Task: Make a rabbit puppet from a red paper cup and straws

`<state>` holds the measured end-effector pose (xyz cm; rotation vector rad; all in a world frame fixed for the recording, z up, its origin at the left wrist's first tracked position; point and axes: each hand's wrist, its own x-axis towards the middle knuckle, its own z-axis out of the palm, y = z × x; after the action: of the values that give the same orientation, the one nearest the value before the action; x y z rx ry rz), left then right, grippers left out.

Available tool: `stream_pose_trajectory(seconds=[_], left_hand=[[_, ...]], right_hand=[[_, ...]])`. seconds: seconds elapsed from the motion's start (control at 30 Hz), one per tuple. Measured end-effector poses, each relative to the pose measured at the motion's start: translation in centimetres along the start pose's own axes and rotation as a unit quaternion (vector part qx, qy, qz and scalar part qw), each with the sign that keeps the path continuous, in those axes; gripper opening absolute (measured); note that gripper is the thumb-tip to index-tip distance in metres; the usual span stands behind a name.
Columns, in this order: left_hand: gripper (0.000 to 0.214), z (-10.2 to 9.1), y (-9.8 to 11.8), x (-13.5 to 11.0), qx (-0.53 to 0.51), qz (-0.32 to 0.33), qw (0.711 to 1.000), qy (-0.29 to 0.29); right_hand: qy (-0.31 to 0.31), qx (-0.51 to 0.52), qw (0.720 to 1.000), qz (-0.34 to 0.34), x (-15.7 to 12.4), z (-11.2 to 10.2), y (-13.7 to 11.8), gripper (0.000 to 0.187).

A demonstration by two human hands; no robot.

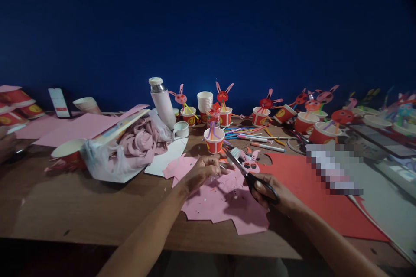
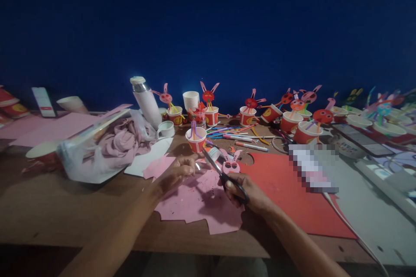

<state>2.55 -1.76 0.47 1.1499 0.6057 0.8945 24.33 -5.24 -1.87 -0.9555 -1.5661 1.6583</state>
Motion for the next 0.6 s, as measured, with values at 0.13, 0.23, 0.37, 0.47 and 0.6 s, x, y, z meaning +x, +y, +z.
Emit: stream_pose_trajectory(seconds=[0.13,0.23,0.37,0.47,0.6], left_hand=[[0.013,0.2,0.2,0.0,-0.014,-0.016,1.0,0.01],[0.012,0.1,0.1,0.0,-0.046,-0.018,0.999,0.015],[0.011,-0.3,-0.3,0.1,-0.067,-0.013,0.998,0.008],[0.009,-0.5,-0.5,0.2,-0.087,-0.016,0.996,0.008],[0.008,-0.4,-0.5,0.2,-0.083,-0.029,0.996,0.018]], right_hand=[[0.009,-0.008,1.0,-0.005,-0.2,-0.7,-0.6,0.049],[0.047,-0.046,0.998,0.018,-0.6,-2.0,-1.7,0.052],[0.204,-0.196,0.959,0.032,-1.3,-5.1,-3.4,0.046],[0.257,-0.413,0.872,0.047,-1.9,-7.5,-3.7,0.034],[0.275,-0.563,0.768,0.134,-2.7,-9.4,-3.0,0.042]])
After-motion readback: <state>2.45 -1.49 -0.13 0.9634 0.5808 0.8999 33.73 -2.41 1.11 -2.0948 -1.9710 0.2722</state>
